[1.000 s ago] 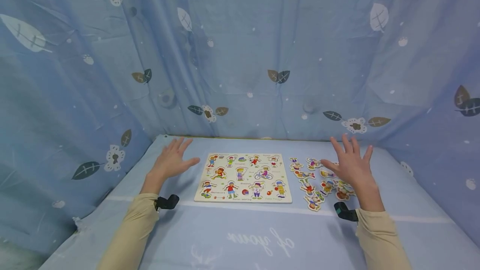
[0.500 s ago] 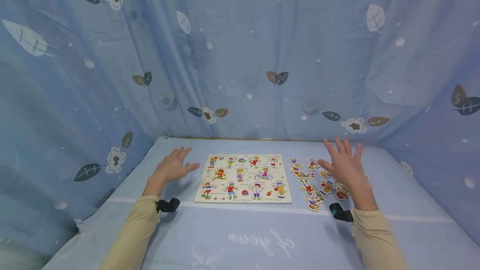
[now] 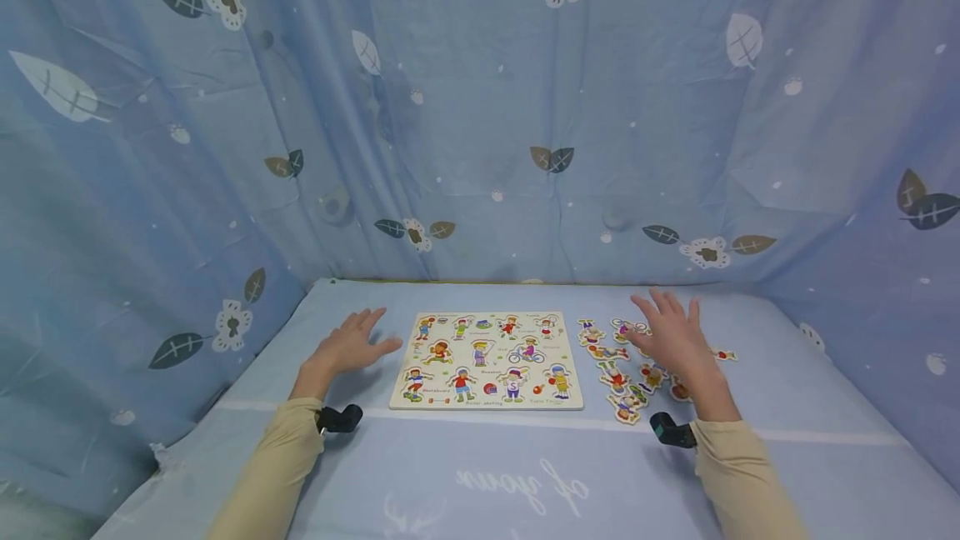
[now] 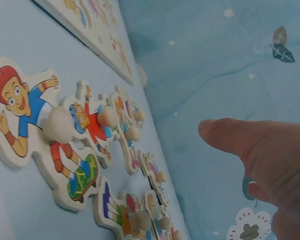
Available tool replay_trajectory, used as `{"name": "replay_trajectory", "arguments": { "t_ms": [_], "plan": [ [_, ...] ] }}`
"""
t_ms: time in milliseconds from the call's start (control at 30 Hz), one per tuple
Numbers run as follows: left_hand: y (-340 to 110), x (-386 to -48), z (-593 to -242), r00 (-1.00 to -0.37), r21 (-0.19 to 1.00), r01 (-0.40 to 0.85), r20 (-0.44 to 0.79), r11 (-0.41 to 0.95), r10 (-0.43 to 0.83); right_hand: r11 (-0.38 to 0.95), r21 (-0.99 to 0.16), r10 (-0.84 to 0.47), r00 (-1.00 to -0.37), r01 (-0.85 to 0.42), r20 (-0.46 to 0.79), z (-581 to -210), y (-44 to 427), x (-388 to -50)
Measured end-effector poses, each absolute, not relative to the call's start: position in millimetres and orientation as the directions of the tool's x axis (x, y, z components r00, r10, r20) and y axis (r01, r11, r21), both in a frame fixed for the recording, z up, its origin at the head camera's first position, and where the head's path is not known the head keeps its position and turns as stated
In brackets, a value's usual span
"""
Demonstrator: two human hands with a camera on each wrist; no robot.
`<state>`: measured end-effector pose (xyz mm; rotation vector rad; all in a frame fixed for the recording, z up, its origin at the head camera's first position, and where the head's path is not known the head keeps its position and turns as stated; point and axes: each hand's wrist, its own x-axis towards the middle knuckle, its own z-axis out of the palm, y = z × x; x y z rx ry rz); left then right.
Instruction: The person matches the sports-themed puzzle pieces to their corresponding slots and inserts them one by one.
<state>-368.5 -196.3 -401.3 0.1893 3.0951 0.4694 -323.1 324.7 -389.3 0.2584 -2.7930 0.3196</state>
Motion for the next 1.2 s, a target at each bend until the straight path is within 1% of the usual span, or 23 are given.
{"name": "replay_trajectory", "arguments": {
  "t_ms": [200,367,600,700,900,1200],
  "plan": [
    [-197.9,-370.9,-404.4,-0.991,0.326,0.128,0.008,0.937,0.133,0.950,-0.234,-0.141,-0.951,-0.209,0.275,-393.6,320.2,-329.2],
    [-197.6,-372.6,-408.3,-0.989,0.369,0.131,-0.011,0.920,0.145,0.948,-0.246,-0.135,-0.953,-0.204,0.272,-396.2,316.7,-330.8],
    [-190.6,-374.3,-414.4,-0.978,0.513,0.145,-0.056,0.846,0.201,0.950,-0.225,-0.151,-0.949,-0.217,0.277,-400.3,312.5,-332.2],
    [-188.1,-373.1,-415.6,-0.974,0.541,0.137,-0.081,0.830,0.213,0.948,-0.217,-0.169,-0.945,-0.234,0.281,-401.1,310.8,-331.9],
    [-188.7,-367.4,-416.5,-0.972,0.540,0.117,-0.109,0.833,0.207,0.950,-0.199,-0.185,-0.948,-0.239,0.259,-402.9,302.8,-333.9],
    [-190.3,-365.6,-420.8,-0.954,0.468,0.182,-0.129,0.865,0.271,0.945,-0.205,-0.205,-0.951,-0.253,0.232,-409.5,299.3,-334.8]
  ]
}}
